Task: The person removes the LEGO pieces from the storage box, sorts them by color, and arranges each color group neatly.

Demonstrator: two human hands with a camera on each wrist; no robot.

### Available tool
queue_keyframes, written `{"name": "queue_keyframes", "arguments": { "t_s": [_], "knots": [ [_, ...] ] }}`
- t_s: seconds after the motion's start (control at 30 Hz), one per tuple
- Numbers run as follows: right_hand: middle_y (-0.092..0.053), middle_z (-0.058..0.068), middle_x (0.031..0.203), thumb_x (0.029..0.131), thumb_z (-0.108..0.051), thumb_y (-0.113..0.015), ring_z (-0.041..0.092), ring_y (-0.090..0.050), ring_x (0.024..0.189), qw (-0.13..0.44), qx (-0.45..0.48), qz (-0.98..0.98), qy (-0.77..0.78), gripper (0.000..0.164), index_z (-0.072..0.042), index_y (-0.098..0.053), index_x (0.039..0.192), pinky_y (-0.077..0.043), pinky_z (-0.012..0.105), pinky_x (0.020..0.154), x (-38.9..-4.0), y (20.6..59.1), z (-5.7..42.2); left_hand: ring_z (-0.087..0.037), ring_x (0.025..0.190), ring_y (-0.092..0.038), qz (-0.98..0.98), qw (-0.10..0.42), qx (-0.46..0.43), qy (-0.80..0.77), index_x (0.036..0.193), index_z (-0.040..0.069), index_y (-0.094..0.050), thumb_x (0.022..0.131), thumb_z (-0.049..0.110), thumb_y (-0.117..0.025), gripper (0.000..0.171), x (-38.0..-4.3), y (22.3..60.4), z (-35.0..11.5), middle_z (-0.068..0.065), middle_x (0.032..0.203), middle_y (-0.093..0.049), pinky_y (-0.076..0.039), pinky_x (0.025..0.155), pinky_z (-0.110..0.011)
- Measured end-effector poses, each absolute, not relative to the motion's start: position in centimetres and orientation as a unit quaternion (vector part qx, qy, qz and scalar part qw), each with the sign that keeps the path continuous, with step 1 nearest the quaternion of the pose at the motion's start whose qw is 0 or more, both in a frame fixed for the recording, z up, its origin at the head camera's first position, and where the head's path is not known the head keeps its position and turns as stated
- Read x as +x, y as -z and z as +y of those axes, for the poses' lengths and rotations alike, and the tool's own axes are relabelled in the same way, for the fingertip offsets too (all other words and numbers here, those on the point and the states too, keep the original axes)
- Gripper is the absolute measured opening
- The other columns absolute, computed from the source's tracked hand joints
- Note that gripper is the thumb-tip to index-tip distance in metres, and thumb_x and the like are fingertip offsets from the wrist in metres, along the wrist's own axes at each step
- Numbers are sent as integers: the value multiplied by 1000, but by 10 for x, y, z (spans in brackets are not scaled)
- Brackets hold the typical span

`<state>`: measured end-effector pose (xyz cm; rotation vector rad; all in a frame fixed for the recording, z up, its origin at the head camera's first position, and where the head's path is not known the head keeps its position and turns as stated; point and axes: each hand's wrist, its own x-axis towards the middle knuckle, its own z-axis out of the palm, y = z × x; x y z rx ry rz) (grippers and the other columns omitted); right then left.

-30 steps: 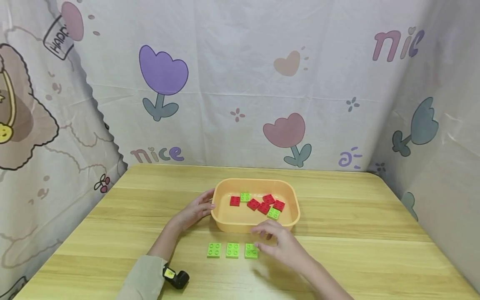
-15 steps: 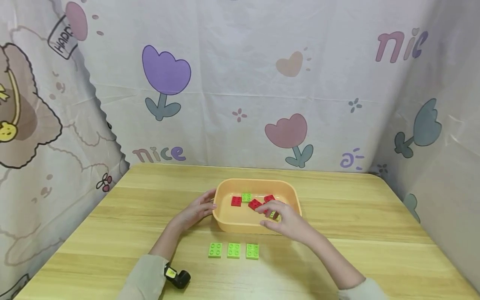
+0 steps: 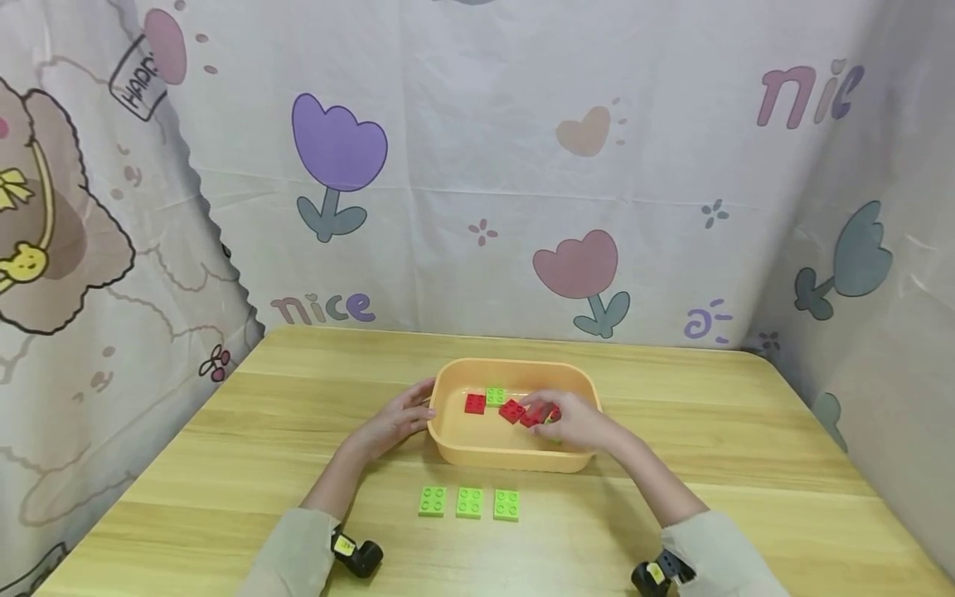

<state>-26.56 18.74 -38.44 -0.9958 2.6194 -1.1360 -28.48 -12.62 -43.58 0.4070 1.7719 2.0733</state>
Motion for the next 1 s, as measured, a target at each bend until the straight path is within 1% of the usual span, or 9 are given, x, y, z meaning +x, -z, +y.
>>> {"name": "queue_keyframes", "arguments": {
  "t_s": [0.27, 0.37, 0.6, 0.77, 0.87, 1.0],
  "knots": [
    [-61, 8, 96, 78, -4, -69, 27, -55, 89, 85, -312, 884, 337, 44, 1, -55, 119, -47, 43, 79, -269, 384, 184, -35, 128, -30, 632, 192, 146, -737, 144, 1, -18, 86, 3, -53, 69, -286, 434, -127, -22, 147, -19, -36, 99, -39],
    [-61, 6, 97, 79, -5, -69, 25, -55, 90, 96, -303, 886, 337, 44, -2, -56, 121, -47, 42, 80, -270, 386, 180, -34, 129, -30, 630, 195, 145, -737, 144, 1, -18, 86, 3, -53, 68, -286, 434, -127, -21, 147, -19, -36, 99, -39],
    [-62, 8, 98, 80, -7, -68, 25, -57, 91, 107, -329, 872, 347, 43, -2, -55, 120, -51, 31, 76, -272, 387, 167, -34, 130, -28, 633, 195, 144, -735, 144, 1, -19, 86, 3, -53, 68, -287, 435, -128, -21, 147, -19, -35, 99, -40],
    [-62, 10, 101, 81, -7, -68, 27, -58, 93, 128, -346, 854, 366, 45, 1, -53, 123, -50, 33, 79, -274, 389, 152, -34, 129, -30, 633, 196, 139, -736, 145, 2, -19, 85, 4, -56, 70, -286, 434, -128, -21, 147, -18, -35, 99, -40],
    [-62, 11, 101, 81, -6, -68, 28, -57, 94, 133, -352, 845, 379, 43, 0, -54, 122, -49, 37, 81, -276, 390, 145, -34, 127, -34, 632, 195, 136, -737, 145, 3, -20, 85, 5, -56, 70, -285, 433, -127, -21, 147, -18, -36, 98, -40],
    [-62, 12, 102, 82, -6, -67, 29, -57, 95, 138, -350, 841, 388, 40, 0, -55, 120, -48, 37, 82, -275, 389, 142, -35, 127, -33, 629, 197, 140, -739, 145, 2, -19, 86, 4, -55, 69, -285, 434, -125, -21, 147, -18, -35, 99, -41]
  ]
}}
